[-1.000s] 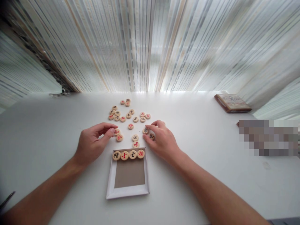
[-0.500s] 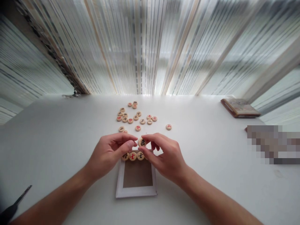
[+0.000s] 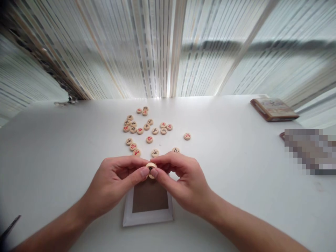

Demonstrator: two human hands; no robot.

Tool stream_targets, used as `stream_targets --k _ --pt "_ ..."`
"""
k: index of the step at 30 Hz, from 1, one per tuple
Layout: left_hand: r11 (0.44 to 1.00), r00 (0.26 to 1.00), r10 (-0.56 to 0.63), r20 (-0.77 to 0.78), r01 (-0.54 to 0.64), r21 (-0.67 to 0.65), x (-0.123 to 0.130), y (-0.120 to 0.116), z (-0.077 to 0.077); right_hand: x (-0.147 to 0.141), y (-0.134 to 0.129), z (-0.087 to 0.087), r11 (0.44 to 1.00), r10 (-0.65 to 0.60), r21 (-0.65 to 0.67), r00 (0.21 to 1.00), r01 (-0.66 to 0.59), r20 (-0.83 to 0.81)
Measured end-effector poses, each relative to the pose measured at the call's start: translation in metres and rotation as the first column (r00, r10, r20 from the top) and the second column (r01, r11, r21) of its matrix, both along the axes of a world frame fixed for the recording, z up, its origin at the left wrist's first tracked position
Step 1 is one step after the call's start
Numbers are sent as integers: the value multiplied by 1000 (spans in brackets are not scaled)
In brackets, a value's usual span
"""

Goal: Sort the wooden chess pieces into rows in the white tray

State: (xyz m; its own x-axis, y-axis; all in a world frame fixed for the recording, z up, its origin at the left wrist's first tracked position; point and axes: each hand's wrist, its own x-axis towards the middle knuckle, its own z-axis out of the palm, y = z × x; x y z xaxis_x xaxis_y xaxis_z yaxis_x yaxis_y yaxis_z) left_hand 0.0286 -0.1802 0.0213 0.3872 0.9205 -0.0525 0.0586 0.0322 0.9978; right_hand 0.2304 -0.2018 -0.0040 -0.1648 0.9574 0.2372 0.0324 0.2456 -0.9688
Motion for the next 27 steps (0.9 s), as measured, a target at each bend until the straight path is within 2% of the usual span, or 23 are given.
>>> stream_targets --k 7,11,14,18,24,27 --pt "987 996 16 -84 -2 159 1 -2 1 -3 2 4 999 -37 -43 991 32 -129" --pt "964 986 66 -156 -23 266 1 -2 2 -4 4 4 997 -55 -54 985 46 -165" --pt "956 982 74 -172 -21 293 1 -2 3 -4 4 5 996 -52 -75 982 39 -184" --pt "971 988 49 -149 -12 240 1 -1 3 -3 4 8 992 -27 -123 980 3 -199" --pt "1000 1000 -25 2 25 19 1 0 3 -1 4 12 967 59 -224 967 -117 -249" --pt "998 997 -20 68 23 -51 2 0 4 -1 4 11 950 62 -274 949 -152 -309"
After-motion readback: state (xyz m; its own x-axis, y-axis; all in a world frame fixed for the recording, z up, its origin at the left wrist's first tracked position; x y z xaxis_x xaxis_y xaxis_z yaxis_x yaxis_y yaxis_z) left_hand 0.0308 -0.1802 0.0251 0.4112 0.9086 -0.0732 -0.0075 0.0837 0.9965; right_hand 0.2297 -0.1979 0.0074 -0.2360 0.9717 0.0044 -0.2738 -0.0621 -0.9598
